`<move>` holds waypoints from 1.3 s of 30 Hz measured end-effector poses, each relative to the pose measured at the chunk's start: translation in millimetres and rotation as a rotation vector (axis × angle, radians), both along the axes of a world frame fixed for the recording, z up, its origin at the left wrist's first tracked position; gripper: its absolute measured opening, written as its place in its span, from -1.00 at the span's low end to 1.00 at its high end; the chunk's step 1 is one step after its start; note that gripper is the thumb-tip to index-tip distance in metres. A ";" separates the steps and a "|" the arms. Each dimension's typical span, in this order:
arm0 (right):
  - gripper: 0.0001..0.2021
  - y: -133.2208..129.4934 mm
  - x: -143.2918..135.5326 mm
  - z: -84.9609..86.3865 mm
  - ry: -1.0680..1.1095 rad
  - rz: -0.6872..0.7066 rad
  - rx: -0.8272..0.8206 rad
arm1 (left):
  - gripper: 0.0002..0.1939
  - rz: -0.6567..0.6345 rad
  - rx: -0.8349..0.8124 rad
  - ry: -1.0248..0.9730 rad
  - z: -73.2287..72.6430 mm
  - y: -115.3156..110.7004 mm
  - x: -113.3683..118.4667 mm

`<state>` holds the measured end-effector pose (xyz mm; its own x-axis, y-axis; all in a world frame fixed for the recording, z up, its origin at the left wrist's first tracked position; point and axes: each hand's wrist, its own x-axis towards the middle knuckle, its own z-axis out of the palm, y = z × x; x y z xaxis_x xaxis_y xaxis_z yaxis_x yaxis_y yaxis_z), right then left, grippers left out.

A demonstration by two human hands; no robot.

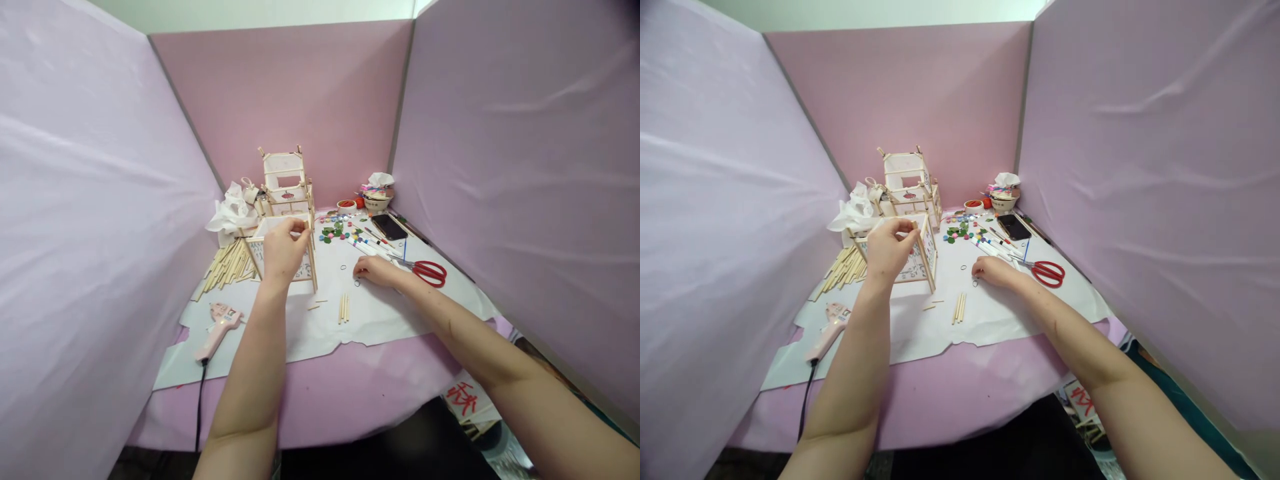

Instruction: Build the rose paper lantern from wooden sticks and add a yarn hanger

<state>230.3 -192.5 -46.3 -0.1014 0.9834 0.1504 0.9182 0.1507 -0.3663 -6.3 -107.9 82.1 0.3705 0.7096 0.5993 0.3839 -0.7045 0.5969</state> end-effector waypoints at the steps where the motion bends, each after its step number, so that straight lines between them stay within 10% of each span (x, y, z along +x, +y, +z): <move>1: -0.83 1.0 0.1 0.0 -0.019 0.006 -0.011 | -0.87 0.000 -0.004 -0.001 -1.0 -0.5 -0.3; 7: -0.88 -4.8 -5.4 9.6 0.186 -0.183 0.000 | -0.82 -0.025 0.032 -0.055 -9.8 1.2 0.1; 14: -0.87 -21.6 -41.8 28.2 1.160 -0.233 0.020 | -0.73 0.057 0.245 -0.189 -1.6 -30.2 -0.2; 18: -0.81 -31.1 -71.5 33.1 1.496 -0.196 0.049 | -0.88 -0.121 0.136 -0.092 -31.8 -65.9 2.3; 25: -0.83 -42.7 -105.2 18.0 1.499 -0.170 0.077 | -0.84 -0.140 -0.375 -0.198 -109.2 -77.5 -3.8; 39: -0.83 -40.3 -116.3 2.4 1.664 -0.244 0.007 | -0.92 -0.114 -0.322 -0.180 -115.3 -81.8 -6.8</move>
